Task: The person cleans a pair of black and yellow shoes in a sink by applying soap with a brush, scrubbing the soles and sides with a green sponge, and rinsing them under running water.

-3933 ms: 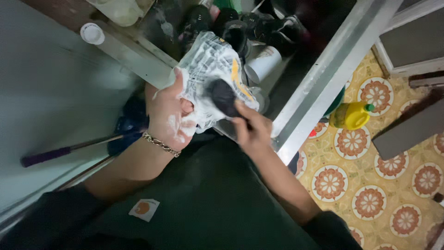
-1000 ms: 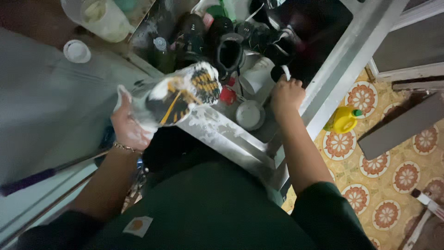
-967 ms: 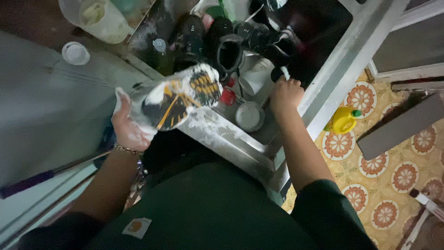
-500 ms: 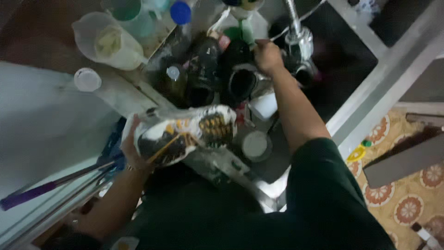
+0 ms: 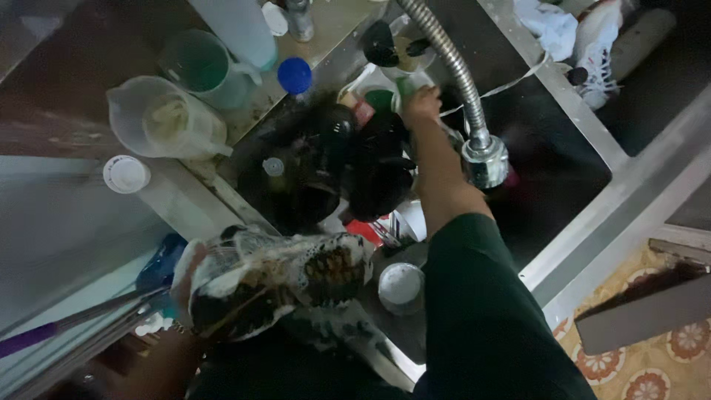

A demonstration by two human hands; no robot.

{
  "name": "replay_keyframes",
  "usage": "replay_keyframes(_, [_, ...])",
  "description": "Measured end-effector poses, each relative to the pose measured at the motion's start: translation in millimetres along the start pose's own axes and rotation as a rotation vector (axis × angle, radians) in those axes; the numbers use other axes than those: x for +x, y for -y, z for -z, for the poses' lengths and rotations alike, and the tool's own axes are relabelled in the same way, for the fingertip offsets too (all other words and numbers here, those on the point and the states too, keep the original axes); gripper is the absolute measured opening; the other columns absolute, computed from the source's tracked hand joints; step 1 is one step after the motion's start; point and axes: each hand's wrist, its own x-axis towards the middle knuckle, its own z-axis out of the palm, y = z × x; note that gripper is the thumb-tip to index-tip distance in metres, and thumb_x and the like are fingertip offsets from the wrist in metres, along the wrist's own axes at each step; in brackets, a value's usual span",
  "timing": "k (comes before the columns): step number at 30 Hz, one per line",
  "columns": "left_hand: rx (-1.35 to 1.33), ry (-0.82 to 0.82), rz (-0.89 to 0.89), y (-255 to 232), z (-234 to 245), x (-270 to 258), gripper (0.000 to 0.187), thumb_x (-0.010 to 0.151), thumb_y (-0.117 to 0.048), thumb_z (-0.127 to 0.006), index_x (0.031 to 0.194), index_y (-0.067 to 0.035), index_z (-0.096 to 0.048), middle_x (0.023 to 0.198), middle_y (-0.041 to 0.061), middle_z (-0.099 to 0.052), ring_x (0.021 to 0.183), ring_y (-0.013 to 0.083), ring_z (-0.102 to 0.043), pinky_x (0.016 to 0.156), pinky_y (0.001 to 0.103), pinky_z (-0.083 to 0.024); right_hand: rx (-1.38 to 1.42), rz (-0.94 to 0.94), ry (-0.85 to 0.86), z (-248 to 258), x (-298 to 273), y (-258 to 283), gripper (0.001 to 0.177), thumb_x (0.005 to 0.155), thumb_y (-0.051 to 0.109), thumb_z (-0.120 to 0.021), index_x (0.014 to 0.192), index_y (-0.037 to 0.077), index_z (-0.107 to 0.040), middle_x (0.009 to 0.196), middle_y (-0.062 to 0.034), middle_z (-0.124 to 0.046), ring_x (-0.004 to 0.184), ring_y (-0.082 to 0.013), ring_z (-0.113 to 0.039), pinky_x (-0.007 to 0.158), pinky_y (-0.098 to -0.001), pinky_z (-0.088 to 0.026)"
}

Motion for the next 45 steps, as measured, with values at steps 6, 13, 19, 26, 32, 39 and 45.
replay_keyframes(6, [-0.053, 0.011, 0.231, 12.5, 29.1, -15.4, 0.042, 0.126, -0.022, -0.078, 0.164, -0.004, -0.075, 0.158, 0.021, -0.079, 0.144, 0.0271, -0.078, 0.133, 0.047, -0.065, -0.094, 0.467, -0.315, -67.5, 71.1, -127.9, 0.132, 0.115, 0.044, -0.092, 0.184, -0.025, -0.003, 0.181, -0.0538, -0.039, 0.164, -0.0684, -0.050, 0.143, -0.0651, -0.043])
replay_keyframes(13, [-0.124, 0.014, 0.440, 2.5, 26.6, -38.3, 0.044, 0.126, -0.025, -0.078, 0.166, -0.007, -0.075, 0.162, 0.020, -0.078, 0.147, 0.0243, -0.077, 0.134, 0.045, -0.064, 0.440, 0.465, -0.274, 53.0, -82.0, -99.3, 0.035, 0.132, 0.044, -0.054, 0.143, 0.011, -0.054, 0.122, -0.0266, -0.079, 0.106, -0.0586, -0.081, 0.090, -0.0693, -0.056])
replay_keyframes(19, [-1.099, -0.025, 1.409, 99.4, 46.9, -82.6, 0.091, 0.108, -0.062, -0.080, 0.185, -0.018, -0.059, 0.179, 0.034, -0.054, 0.150, 0.0568, -0.059, 0.132, 0.088, -0.041, 0.212, 0.209, 0.036, 100.9, -164.2, -37.1, 0.066, 0.123, 0.059, -0.082, 0.173, 0.020, -0.064, 0.167, -0.0218, -0.071, 0.159, -0.0497, -0.065, 0.128, -0.0705, -0.059])
replay_keyframes(26, [-1.026, -0.143, 1.144, -38.1, 21.4, -4.4, 0.068, 0.115, -0.036, -0.086, 0.178, -0.015, -0.070, 0.147, 0.036, -0.077, 0.128, 0.0577, -0.072, 0.125, 0.087, -0.053, 0.028, 0.192, 0.122, 59.0, -112.1, -31.4, 0.095, 0.121, 0.047, -0.076, 0.199, 0.032, -0.023, 0.187, -0.0209, -0.059, 0.171, -0.0514, -0.056, 0.141, -0.0718, -0.042])
replay_keyframes(32, [-1.069, -0.063, 1.088, -37.8, 23.2, 3.3, 0.082, 0.115, -0.044, -0.088, 0.186, -0.019, -0.057, 0.187, 0.044, -0.044, 0.146, 0.0547, -0.066, 0.130, 0.073, -0.059, 0.431, 0.168, -0.049, 123.7, -200.7, -43.1, 0.091, 0.111, 0.007, -0.087, 0.186, 0.019, -0.038, 0.188, -0.0225, -0.050, 0.173, -0.0527, -0.051, 0.146, -0.0722, -0.042])
replay_keyframes(39, [-0.891, 0.012, 0.917, -80.8, 22.3, 17.3, 0.034, 0.119, -0.043, -0.084, 0.128, -0.010, -0.087, 0.158, 0.046, -0.073, 0.121, 0.0373, -0.079, 0.127, 0.051, -0.068, 0.408, 0.041, -0.060, 167.2, -405.2, -114.0, 0.060, 0.078, 0.025, -0.097, 0.135, 0.009, -0.088, 0.115, -0.0235, -0.087, 0.115, -0.0534, -0.086, 0.102, -0.0685, -0.062])
replay_keyframes(45, [-0.826, -0.105, 0.699, -28.7, 1.0, 24.2, 0.029, 0.119, -0.029, -0.084, 0.145, -0.019, -0.089, 0.132, 0.020, -0.084, 0.110, 0.0458, -0.081, 0.118, 0.073, -0.073, 0.151, 0.018, 0.249, 158.3, -570.5, -89.4, 0.058, 0.081, 0.024, -0.081, 0.132, -0.001, -0.092, 0.119, -0.0345, -0.091, 0.121, -0.0602, -0.087, 0.103, -0.0683, -0.069])
